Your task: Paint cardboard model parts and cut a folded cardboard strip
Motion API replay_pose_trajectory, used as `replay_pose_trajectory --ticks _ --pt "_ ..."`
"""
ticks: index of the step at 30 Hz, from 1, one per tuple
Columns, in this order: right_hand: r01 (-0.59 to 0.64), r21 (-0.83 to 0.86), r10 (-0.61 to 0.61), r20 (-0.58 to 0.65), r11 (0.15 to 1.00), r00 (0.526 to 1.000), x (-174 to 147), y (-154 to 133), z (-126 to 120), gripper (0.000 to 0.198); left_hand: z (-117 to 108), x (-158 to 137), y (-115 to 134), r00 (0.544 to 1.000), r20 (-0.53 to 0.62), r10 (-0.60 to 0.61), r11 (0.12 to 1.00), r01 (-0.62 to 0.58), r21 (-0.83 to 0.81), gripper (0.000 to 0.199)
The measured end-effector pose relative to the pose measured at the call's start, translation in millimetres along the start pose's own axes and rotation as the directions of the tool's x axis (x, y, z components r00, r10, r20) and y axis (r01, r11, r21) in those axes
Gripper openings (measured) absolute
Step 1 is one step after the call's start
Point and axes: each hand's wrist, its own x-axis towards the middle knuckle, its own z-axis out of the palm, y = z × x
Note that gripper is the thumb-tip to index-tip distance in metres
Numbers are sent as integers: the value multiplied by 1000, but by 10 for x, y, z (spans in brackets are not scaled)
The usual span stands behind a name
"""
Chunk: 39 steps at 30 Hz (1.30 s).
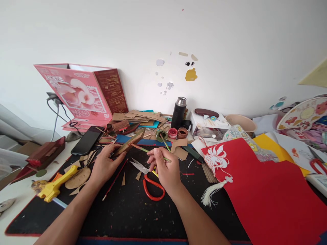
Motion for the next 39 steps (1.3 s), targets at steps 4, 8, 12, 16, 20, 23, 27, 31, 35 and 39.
replay_pose_trajectory --ticks 4,8,12,16,20,23,27,31,35,39 --pt "32 -26 -31 34 999 999 -17 -5 17 47 -5 -1 2 1000 5 -10 1000 10 0 33" --pt "16 -20 -17 -57 1000 998 29 6 -27 47 -10 -1 6 1000 4 5 1000 -5 3 33" --pt "4 4 -4 -128 1000 992 77 23 -69 48 -12 2 12 1000 7 16 1000 -16 11 33" --pt "-3 7 4 -83 1000 997 57 8 -42 48 -8 0 6 1000 8 24 1000 -24 3 32" --pt "17 -12 -17 7 1000 1000 10 -15 2 48 5 -5 -16 1000 8 27 1000 -27 0 32" --pt "19 -20 -19 -9 1000 1000 17 -11 -10 47 9 -4 -25 999 5 44 999 -44 9 31" --pt "3 0 -3 -100 1000 995 63 11 -59 47 5 -1 -14 998 14 68 997 -68 21 29" --pt "-7 10 8 -102 1000 995 66 12 -60 48 8 -1 -9 998 10 67 998 -67 14 30" --pt "-4 -14 4 -11 1000 1000 18 -8 -13 50 14 -6 -16 998 12 54 998 -54 14 31" --pt "14 -36 -14 -4 999 1000 12 -12 -10 49 7 -6 -6 999 16 49 999 -49 17 31"
